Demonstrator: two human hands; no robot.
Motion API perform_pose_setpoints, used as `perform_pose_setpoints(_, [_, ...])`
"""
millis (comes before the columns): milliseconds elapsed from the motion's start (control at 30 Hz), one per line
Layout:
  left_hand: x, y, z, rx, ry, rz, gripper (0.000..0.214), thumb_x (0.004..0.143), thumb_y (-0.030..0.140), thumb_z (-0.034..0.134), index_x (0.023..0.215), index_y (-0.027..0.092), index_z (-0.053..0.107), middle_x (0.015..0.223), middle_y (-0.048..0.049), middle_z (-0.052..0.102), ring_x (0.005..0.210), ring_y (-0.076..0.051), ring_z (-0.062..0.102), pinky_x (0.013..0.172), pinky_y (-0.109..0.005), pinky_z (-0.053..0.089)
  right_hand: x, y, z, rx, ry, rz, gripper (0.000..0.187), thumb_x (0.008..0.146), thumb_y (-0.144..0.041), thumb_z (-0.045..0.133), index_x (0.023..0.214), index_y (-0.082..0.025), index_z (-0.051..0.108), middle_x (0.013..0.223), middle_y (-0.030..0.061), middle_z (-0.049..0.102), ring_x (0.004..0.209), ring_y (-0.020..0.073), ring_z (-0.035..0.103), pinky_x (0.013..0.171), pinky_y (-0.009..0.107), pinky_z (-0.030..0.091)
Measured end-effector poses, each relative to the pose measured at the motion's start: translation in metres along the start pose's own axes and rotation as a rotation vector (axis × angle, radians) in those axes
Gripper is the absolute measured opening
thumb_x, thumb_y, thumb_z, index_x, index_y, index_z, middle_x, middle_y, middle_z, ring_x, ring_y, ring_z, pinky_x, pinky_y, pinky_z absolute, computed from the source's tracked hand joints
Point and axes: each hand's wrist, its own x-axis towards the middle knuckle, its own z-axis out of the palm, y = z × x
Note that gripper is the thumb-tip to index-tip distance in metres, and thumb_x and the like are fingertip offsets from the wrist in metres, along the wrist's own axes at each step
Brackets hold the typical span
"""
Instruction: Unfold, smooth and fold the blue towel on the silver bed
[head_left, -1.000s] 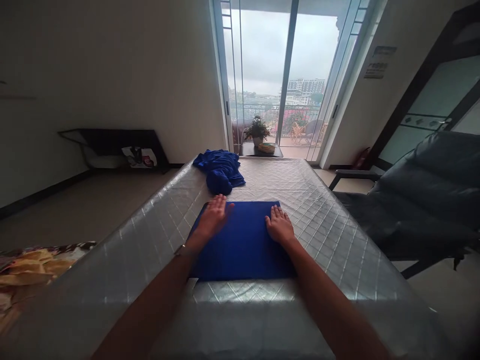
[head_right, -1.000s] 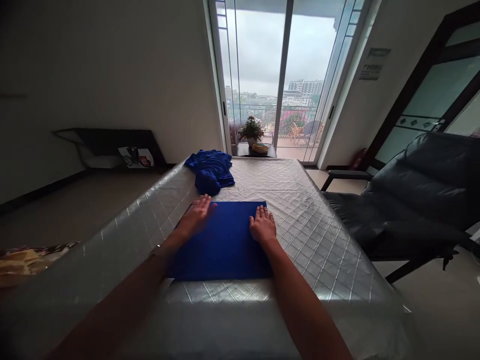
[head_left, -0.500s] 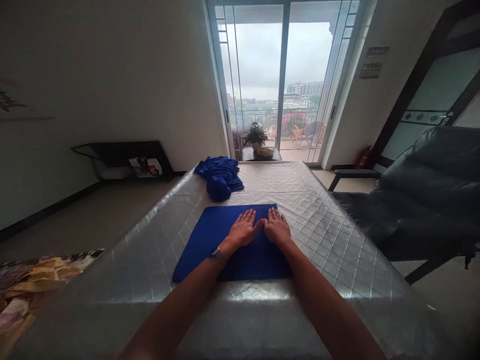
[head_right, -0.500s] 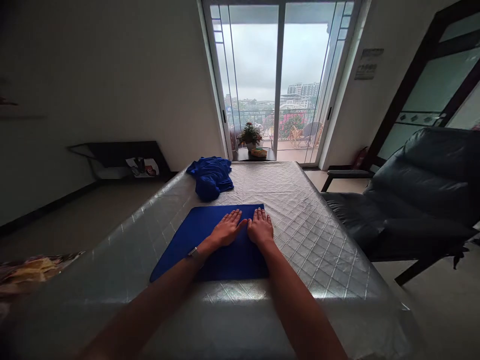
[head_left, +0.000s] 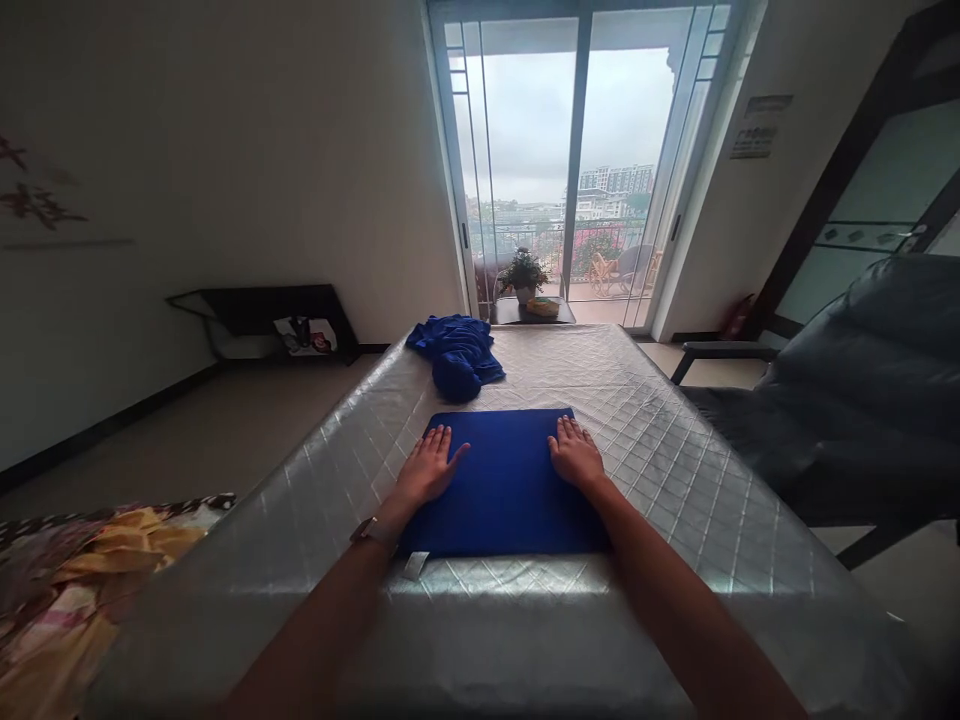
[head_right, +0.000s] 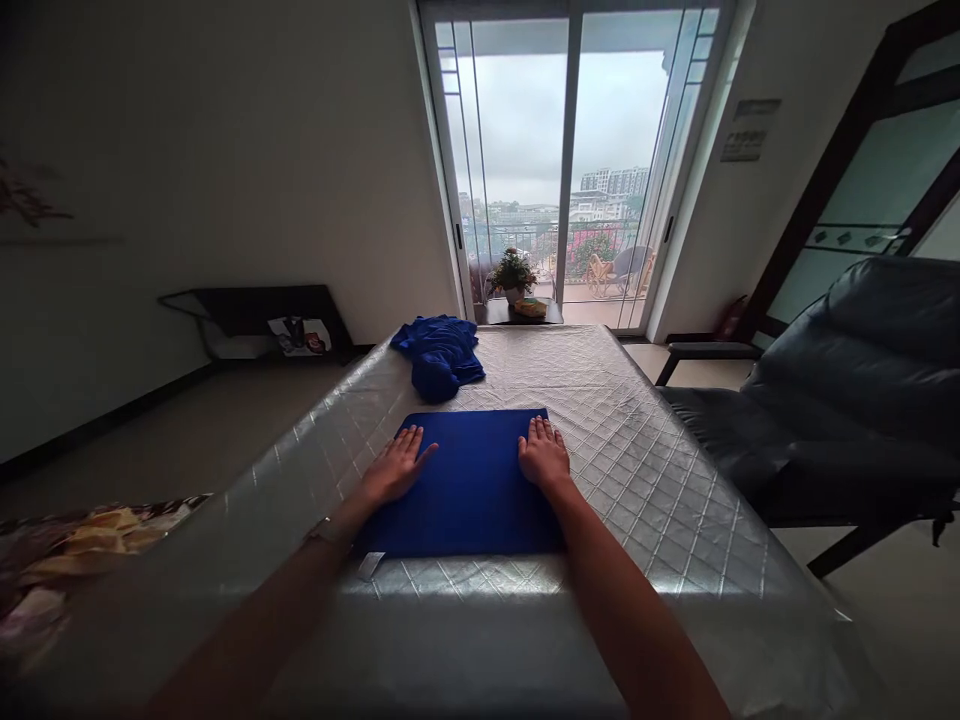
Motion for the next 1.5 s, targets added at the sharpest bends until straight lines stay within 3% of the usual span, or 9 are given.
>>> perform_pose_setpoints(300, [-0.003, 0.006, 0.001, -0.031, 0.073, -0.007, 0.093, 0.096, 0.07, 0.002, 0.157, 0.005, 0.028, 0.165, -0.0173, 0.025, 0.154, -0.027, 0.022, 0.126, -0.045, 0.017, -0.004, -0.003, -0.003, -0.047, 0.011, 0.001, 0.064, 0.104, -0.037, 0.02, 0.159, -0.004, 0.026, 0.167, 0.0113, 0.022, 0.154, 0.0206, 0.017, 0.124, 0.037, 0.012])
perform_pose_setpoints(600, [-0.007, 0.012, -0.009, -0.039, 0.067, -0.012, 0.091, 0.097, 0.069, 0.002, 0.157, 0.007, 0.031, 0.165, -0.0162, 0.027, 0.154, -0.027, 0.023, 0.126, -0.046, 0.019, -0.025, -0.008, -0.013, -0.127, 0.059, -0.053, 0.061, 0.104, -0.033, 0.025, 0.157, -0.002, 0.027, 0.165, 0.0161, 0.024, 0.155, 0.0213, 0.016, 0.125, 0.039, 0.01])
perform_pose_setpoints(767, [-0.007, 0.012, -0.01, -0.016, 0.038, -0.01, 0.092, 0.097, 0.069, 0.004, 0.157, 0.004, 0.028, 0.165, -0.0173, 0.025, 0.154, -0.028, 0.022, 0.126, -0.045, 0.018, -0.043, -0.009, -0.007, -0.092, 0.012, -0.046, 0.063, 0.106, -0.037, 0.024, 0.158, -0.001, 0.027, 0.166, 0.0163, 0.022, 0.155, 0.0221, 0.017, 0.124, 0.039, 0.014])
perform_pose_setpoints(967, [-0.005, 0.012, -0.008, -0.02, 0.038, -0.031, 0.089, 0.098, 0.065, 0.002, 0.157, 0.004, 0.029, 0.165, -0.0178, 0.027, 0.154, -0.028, 0.023, 0.126, -0.047, 0.02, -0.044, -0.009, -0.005, -0.063, 0.003, -0.02, 0.063, 0.106, -0.038, 0.024, 0.158, -0.003, 0.026, 0.166, 0.0139, 0.021, 0.155, 0.0218, 0.017, 0.124, 0.038, 0.012])
perform_pose_setpoints(1167, [-0.007, 0.006, -0.008, -0.057, 0.155, -0.071, 0.081, 0.1, 0.062, 0.01, 0.156, 0.008, 0.032, 0.163, -0.0196, 0.031, 0.153, -0.031, 0.026, 0.124, -0.052, 0.022, -0.045, -0.01, -0.005, -0.032, 0.028, -0.018, 0.063, 0.105, -0.037, 0.023, 0.158, -0.004, 0.027, 0.166, 0.0131, 0.023, 0.154, 0.0211, 0.018, 0.124, 0.038, 0.014])
perform_pose_setpoints(1233, [-0.009, 0.018, -0.012, -0.072, 0.213, 0.023, 0.078, 0.101, 0.061, 0.013, 0.157, 0.008, 0.03, 0.164, -0.018, 0.029, 0.154, -0.03, 0.02, 0.126, -0.05, 0.02, -0.045, -0.01, -0.005, -0.025, 0.038, -0.019, 0.063, 0.105, -0.037, 0.024, 0.158, -0.004, 0.029, 0.166, 0.0131, 0.024, 0.154, 0.0213, 0.018, 0.124, 0.038, 0.014])
perform_pose_setpoints(1300, [-0.012, 0.045, -0.015, -0.093, 0.201, 0.177, 0.075, 0.103, 0.058, 0.015, 0.158, 0.008, 0.029, 0.166, -0.0163, 0.027, 0.155, -0.026, 0.017, 0.126, -0.046, 0.021, -0.046, -0.011, -0.005, -0.016, 0.04, -0.018, 0.063, 0.104, -0.036, 0.024, 0.157, -0.004, 0.03, 0.165, 0.0134, 0.024, 0.154, 0.0215, 0.018, 0.124, 0.038, 0.014])
perform_pose_setpoints(1400, [-0.017, 0.105, -0.012, -0.114, 0.086, 0.387, 0.07, 0.104, 0.054, 0.017, 0.156, 0.01, 0.034, 0.164, -0.0162, 0.029, 0.154, -0.024, 0.022, 0.126, -0.042, 0.024, -0.047, -0.009, -0.005, -0.018, 0.041, -0.028, 0.062, 0.104, -0.035, 0.023, 0.158, -0.003, 0.028, 0.165, 0.0142, 0.023, 0.154, 0.0217, 0.019, 0.124, 0.039, 0.015])
perform_pose_setpoints(1500, [-0.018, 0.164, -0.005, -0.145, 0.061, 0.52, 0.07, 0.104, 0.055, 0.014, 0.156, 0.013, 0.034, 0.164, -0.0141, 0.03, 0.154, -0.022, 0.023, 0.126, -0.041, 0.023, -0.049, -0.005, -0.005, -0.057, 0.017, -0.072, 0.061, 0.103, -0.03, 0.027, 0.158, -0.004, 0.026, 0.166, 0.0137, 0.019, 0.155, 0.0218, 0.017, 0.124, 0.037, 0.014])
